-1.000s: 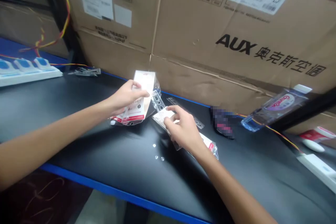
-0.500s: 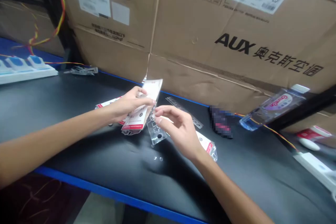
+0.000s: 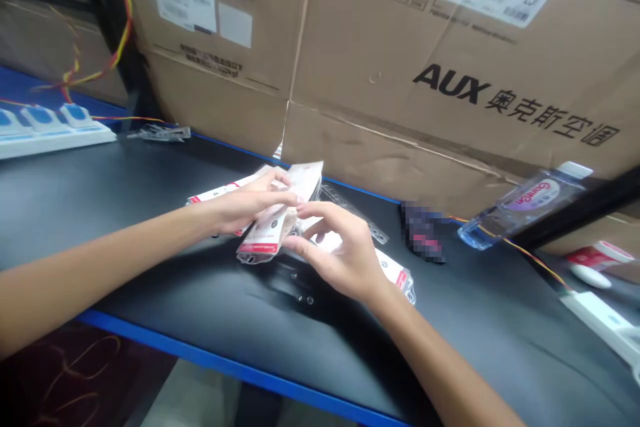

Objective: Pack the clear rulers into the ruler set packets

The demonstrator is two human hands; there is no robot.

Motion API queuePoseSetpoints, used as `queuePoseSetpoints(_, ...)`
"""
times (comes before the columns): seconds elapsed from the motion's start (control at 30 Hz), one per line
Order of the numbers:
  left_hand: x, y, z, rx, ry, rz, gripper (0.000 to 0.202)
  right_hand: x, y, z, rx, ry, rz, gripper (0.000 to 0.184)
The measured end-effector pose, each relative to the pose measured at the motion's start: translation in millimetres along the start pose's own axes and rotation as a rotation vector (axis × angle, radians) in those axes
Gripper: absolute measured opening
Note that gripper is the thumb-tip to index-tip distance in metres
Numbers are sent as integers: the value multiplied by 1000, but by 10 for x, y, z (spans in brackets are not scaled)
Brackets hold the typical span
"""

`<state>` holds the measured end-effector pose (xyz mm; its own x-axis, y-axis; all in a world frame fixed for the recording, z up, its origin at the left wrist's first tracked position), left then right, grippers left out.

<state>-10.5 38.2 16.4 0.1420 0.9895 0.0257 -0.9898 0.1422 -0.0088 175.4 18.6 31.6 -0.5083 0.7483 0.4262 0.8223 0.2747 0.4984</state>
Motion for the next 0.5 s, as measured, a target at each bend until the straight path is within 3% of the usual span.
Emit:
queuePoseSetpoints(0.17, -25, -57, -32, 38, 10, -17, 44, -11, -48, -69, -135, 109, 55, 20)
queuePoseSetpoints(0.5, 5, -60, -62, -40, 39, -44, 44, -8, -71, -184, -239, 200, -142, 6)
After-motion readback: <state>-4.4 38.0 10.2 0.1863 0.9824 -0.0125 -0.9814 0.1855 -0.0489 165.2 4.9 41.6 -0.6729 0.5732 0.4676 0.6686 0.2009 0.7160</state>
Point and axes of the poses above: each hand's wrist, its own x-axis towards the middle knuckle, its own y-axis out of the back of the hand, z = x × y, the point moved 4 cm from there along x, towards the middle knuckle, and after that the axes turned 9 degrees about -y, right-handed, at the moved point
